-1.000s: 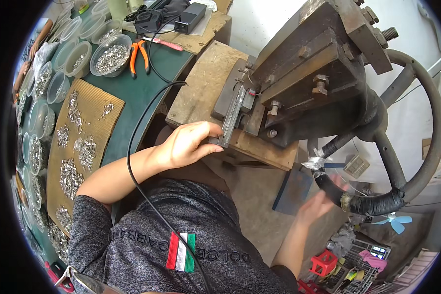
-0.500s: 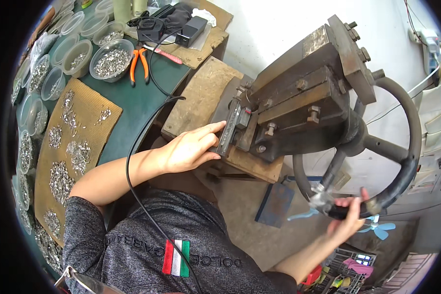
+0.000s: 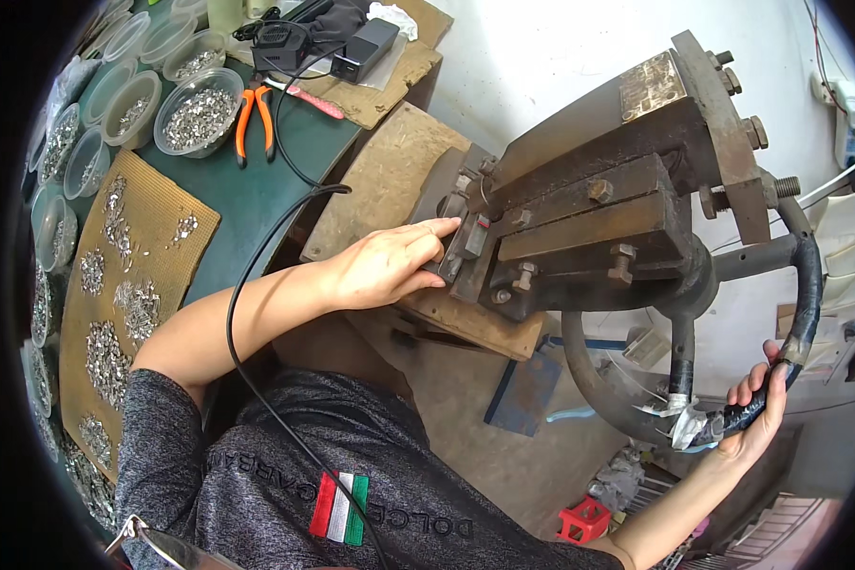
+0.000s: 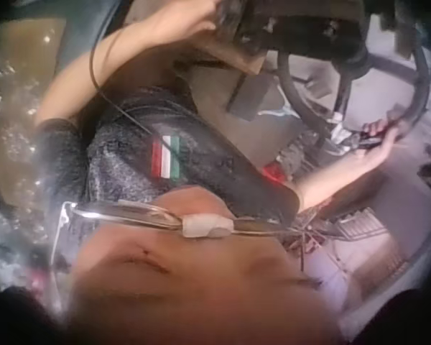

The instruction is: The person arranges small metal pieces into a metal fixture by hand, places the fixture into a manual press machine, and turns the wheel to press the pieces before loading more metal pieces into the fixture.

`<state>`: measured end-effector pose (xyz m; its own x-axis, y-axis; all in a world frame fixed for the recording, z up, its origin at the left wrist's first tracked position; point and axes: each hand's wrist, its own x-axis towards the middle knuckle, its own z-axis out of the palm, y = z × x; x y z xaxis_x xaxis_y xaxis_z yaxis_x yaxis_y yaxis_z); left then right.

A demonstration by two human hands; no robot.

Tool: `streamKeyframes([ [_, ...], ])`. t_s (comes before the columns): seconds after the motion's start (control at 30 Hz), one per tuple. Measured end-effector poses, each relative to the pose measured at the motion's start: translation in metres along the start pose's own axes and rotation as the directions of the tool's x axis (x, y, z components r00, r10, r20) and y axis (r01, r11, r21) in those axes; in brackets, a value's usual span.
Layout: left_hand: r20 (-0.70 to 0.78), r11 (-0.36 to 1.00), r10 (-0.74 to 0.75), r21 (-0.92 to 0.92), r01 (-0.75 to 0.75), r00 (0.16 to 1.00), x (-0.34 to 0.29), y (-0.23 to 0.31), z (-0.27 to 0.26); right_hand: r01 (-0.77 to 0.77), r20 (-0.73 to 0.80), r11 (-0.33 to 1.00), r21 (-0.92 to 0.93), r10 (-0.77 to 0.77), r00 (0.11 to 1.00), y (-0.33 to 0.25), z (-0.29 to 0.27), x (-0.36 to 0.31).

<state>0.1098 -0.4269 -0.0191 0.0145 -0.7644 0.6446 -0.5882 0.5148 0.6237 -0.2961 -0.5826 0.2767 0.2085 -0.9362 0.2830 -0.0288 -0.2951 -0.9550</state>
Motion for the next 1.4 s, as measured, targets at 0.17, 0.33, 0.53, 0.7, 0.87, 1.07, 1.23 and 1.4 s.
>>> streamKeyframes([
  [0.17,-0.018,1.000,-0.019,-0.010,0.019,1.000,0.004,0.001,0.003,0.009,0.020,1.000,0.028,-0.010,1.000,0.002,-0.001,-0.008],
  [0.33,-0.060,0.999,-0.044,-0.017,0.043,0.997,-0.001,0.003,0.006,0.044,0.030,0.999,-0.031,-0.043,0.999,0.012,-0.006,-0.016],
  [0.53,-0.060,0.997,-0.081,-0.002,0.081,0.995,-0.003,0.006,0.007,0.029,0.015,0.999,-0.033,-0.029,0.999,0.000,-0.005,-0.004],
  [0.7,-0.051,0.996,-0.036,0.074,0.040,0.998,-0.009,0.005,0.007,-0.015,0.048,1.000,-0.007,0.015,0.999,0.006,-0.010,0.003],
  [0.87,-0.079,0.994,-0.106,0.003,0.107,0.991,-0.011,0.002,0.010,-0.001,0.039,1.000,-0.013,0.002,0.999,0.008,-0.006,-0.001],
  [1.07,-0.099,0.981,-0.177,0.058,0.183,0.979,-0.010,0.000,0.011,0.299,-0.281,0.936,-0.187,-0.343,0.896,0.059,0.023,-0.051],
  [1.23,-0.049,0.980,-0.164,0.102,0.168,0.985,-0.008,-0.003,0.010,0.405,-0.489,0.899,-0.165,-0.431,0.758,0.123,0.078,-0.100],
  [1.4,-0.045,0.976,-0.139,0.165,0.144,0.989,-0.008,-0.002,0.010,0.263,-0.349,0.943,-0.202,-0.320,0.881,0.076,0.040,-0.078],
])
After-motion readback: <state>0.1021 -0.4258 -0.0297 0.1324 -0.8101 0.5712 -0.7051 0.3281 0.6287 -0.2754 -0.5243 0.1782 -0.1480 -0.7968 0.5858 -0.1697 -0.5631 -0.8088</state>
